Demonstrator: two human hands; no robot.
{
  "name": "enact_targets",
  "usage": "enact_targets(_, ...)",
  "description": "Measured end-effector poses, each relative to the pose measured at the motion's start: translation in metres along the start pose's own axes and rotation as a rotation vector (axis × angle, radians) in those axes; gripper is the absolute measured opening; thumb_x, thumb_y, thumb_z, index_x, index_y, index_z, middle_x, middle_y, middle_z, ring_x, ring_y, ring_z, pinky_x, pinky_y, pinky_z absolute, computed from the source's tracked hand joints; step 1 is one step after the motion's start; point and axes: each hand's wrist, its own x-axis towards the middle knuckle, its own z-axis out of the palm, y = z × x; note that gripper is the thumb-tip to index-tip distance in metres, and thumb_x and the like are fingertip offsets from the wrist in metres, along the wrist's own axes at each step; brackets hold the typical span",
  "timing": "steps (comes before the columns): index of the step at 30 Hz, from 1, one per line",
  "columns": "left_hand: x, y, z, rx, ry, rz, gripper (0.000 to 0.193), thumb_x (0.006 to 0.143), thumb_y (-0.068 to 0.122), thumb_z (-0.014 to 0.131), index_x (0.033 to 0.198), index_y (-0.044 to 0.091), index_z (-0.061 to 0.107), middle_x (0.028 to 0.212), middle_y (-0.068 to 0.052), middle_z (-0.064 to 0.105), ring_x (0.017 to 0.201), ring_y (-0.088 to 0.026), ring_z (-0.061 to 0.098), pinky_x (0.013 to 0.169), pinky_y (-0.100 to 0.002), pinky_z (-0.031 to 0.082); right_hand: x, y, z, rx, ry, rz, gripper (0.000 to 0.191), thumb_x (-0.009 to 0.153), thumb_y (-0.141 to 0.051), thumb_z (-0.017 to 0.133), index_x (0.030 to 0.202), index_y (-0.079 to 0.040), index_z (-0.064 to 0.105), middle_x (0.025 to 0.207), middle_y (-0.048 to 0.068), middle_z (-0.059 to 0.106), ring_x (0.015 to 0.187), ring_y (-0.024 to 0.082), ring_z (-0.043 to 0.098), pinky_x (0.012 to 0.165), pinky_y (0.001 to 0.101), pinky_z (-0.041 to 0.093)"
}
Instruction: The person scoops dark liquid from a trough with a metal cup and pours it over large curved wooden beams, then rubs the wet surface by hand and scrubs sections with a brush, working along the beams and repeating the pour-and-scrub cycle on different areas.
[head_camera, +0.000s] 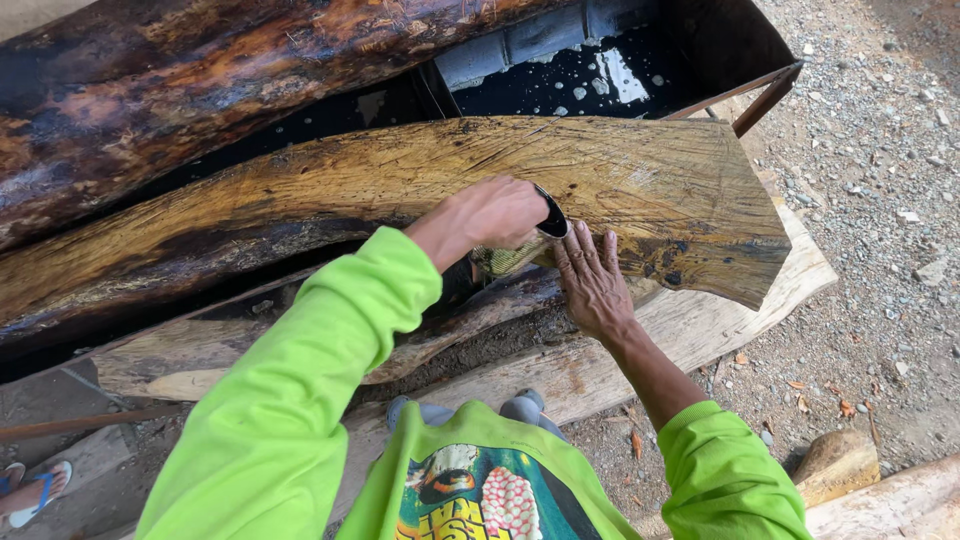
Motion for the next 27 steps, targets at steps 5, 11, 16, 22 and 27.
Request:
enact_targets(5,-0.093,-0.019,0.027,-0.084,0.106,-0.098,0.019,0.097,0.016,0.064,0.092,-0.001,0.071,0.073,-0.019,0.070,0.066,-0.031,0.070,0.064,-0.044,0.057,0.000,-0.004,0.003,0.057,0.064,0.004,0.065,0.102,-0.029,0.035,0.162,-0.010,0.020,0.172,0.012,0.010,0.158,0.028,0.005,0.127,0.0530,-0.005)
enact_targets(11,-0.149,-0.044,0.050,-0.043,-0.057,-0.268,0.024,0.091,0.028,0.070,0.090,0.005,0.075,0.092,-0.020,0.074,0.092,-0.039,0.073,0.082,-0.050,0.057,0.001,-0.020,-0.002,0.148,0.131,0.029,0.064,0.102,-0.028,0.037,0.160,-0.006,0.024,0.171,0.016,0.013,0.159,0.032,0.004,0.127,0.0574,-0.006)
enact_targets(16,-0.133,-0.060,0.057,0.028,-0.126,-0.175,0.021,0.091,0.022,0.065,0.090,0.005,0.077,0.100,-0.019,0.075,0.096,-0.039,0.073,0.083,-0.050,0.058,0.005,-0.035,-0.002,0.264,0.222,0.088,0.064,0.102,-0.030,0.037,0.159,-0.004,0.024,0.170,0.019,0.013,0.158,0.035,0.004,0.124,0.0617,-0.006)
enact_targets(22,-0.024,-0.037,0.027,0.127,-0.272,-0.033,0.012,0.088,0.008,0.060,0.082,0.006,0.070,0.082,-0.014,0.070,0.071,-0.026,0.068,0.062,-0.042,0.058,0.017,-0.027,-0.002,0.058,0.021,0.152,0.068,0.101,-0.030,0.034,0.163,-0.010,0.018,0.173,0.009,0.011,0.158,0.025,0.004,0.123,0.0611,-0.010)
enact_targets(27,0.066,0.002,-0.014,0.164,-0.371,0.071,0.009,0.084,0.006,0.061,0.076,0.007,0.064,0.073,-0.007,0.061,0.059,-0.018,0.053,0.054,-0.037,0.051,0.024,-0.003,-0.009,0.058,-0.054,0.078,0.063,0.101,-0.033,0.032,0.160,-0.017,0.018,0.170,0.006,0.011,0.156,0.024,0.006,0.120,0.0668,-0.010)
